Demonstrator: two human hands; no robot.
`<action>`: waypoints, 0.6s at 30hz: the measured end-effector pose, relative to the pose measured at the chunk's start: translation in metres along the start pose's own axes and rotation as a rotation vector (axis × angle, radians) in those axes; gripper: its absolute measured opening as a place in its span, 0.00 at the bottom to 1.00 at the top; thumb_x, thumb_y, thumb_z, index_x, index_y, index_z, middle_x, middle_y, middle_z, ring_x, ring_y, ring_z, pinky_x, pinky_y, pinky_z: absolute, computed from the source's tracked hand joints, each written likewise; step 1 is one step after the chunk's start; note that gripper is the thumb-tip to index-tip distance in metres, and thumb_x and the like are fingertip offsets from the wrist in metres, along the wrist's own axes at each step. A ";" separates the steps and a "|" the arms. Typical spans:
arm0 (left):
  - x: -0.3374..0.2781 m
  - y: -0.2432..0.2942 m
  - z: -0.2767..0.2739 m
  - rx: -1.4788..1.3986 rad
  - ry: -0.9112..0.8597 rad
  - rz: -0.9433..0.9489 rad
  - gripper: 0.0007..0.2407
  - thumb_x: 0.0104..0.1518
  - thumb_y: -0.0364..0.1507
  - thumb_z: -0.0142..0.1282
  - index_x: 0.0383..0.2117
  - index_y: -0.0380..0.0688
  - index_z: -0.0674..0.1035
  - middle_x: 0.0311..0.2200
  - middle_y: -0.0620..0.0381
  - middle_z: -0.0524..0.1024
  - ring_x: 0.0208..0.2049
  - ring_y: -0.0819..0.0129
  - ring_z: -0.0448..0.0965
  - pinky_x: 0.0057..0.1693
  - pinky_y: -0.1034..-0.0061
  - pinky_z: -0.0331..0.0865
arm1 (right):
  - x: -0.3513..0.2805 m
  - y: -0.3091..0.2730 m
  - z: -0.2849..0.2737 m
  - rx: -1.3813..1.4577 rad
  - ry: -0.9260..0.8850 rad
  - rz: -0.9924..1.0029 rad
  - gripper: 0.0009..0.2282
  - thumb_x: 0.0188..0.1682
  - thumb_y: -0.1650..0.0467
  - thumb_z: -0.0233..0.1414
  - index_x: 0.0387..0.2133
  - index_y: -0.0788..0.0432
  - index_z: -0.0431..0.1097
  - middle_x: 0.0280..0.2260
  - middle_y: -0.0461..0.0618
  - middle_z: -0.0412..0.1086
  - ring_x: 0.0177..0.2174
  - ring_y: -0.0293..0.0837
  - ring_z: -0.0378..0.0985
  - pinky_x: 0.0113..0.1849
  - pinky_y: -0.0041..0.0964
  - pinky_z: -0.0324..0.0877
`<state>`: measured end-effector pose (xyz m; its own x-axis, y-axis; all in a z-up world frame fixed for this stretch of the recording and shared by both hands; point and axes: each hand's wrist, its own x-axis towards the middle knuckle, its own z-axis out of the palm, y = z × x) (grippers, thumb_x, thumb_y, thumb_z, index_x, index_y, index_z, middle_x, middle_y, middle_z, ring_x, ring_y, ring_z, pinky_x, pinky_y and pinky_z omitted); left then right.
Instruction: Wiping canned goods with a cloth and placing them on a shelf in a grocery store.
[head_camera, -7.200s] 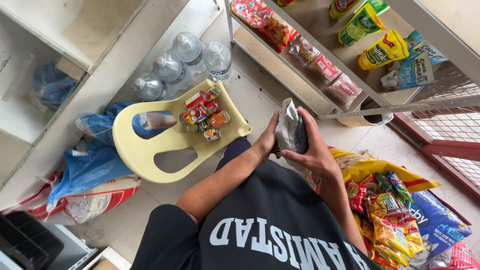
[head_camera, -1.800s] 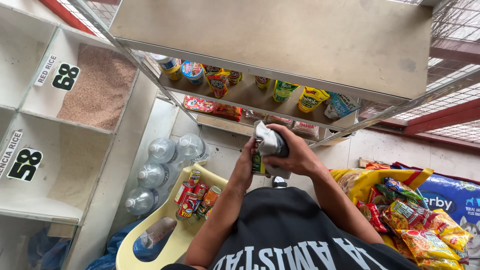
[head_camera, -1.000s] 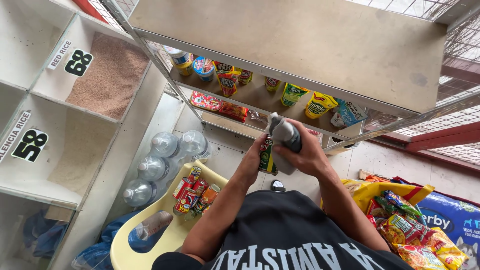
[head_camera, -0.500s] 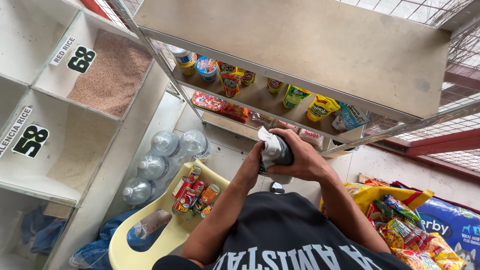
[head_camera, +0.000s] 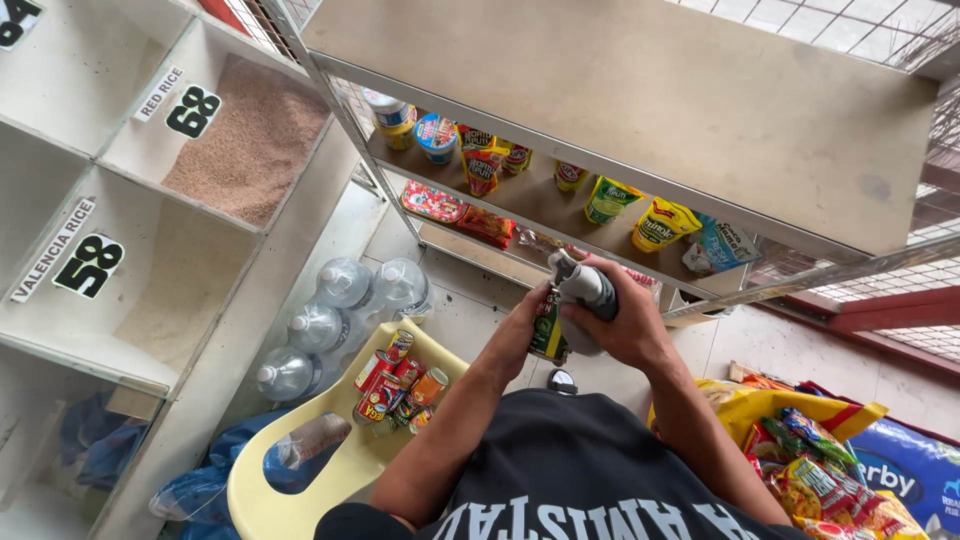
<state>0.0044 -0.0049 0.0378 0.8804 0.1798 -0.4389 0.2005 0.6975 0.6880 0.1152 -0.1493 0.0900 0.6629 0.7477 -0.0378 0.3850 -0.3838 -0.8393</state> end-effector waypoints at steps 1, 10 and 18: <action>-0.001 0.001 0.002 0.002 -0.016 -0.001 0.22 0.67 0.49 0.48 0.38 0.39 0.79 0.27 0.40 0.80 0.22 0.53 0.84 0.28 0.59 0.81 | 0.000 0.005 0.003 0.021 0.057 0.012 0.32 0.38 0.59 0.69 0.59 0.40 0.66 0.48 0.50 0.74 0.49 0.55 0.77 0.51 0.54 0.69; 0.023 -0.033 -0.040 -0.085 0.065 -0.033 0.22 0.65 0.46 0.53 0.50 0.37 0.79 0.39 0.39 0.80 0.36 0.57 0.82 0.51 0.57 0.77 | -0.001 -0.016 -0.019 -0.010 -0.259 -0.087 0.50 0.24 0.61 0.74 0.67 0.43 0.56 0.58 0.52 0.67 0.56 0.65 0.69 0.55 0.67 0.65; 0.012 -0.022 -0.013 -0.247 0.033 -0.066 0.24 0.65 0.50 0.47 0.48 0.41 0.80 0.37 0.48 0.82 0.36 0.60 0.84 0.48 0.68 0.78 | -0.002 -0.017 -0.010 0.045 -0.114 0.079 0.49 0.23 0.59 0.75 0.64 0.38 0.57 0.54 0.51 0.70 0.54 0.61 0.72 0.55 0.61 0.65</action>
<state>0.0051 -0.0089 0.0093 0.8537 0.1476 -0.4994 0.1425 0.8561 0.4968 0.1137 -0.1496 0.1098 0.6114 0.7742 -0.1638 0.3041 -0.4210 -0.8546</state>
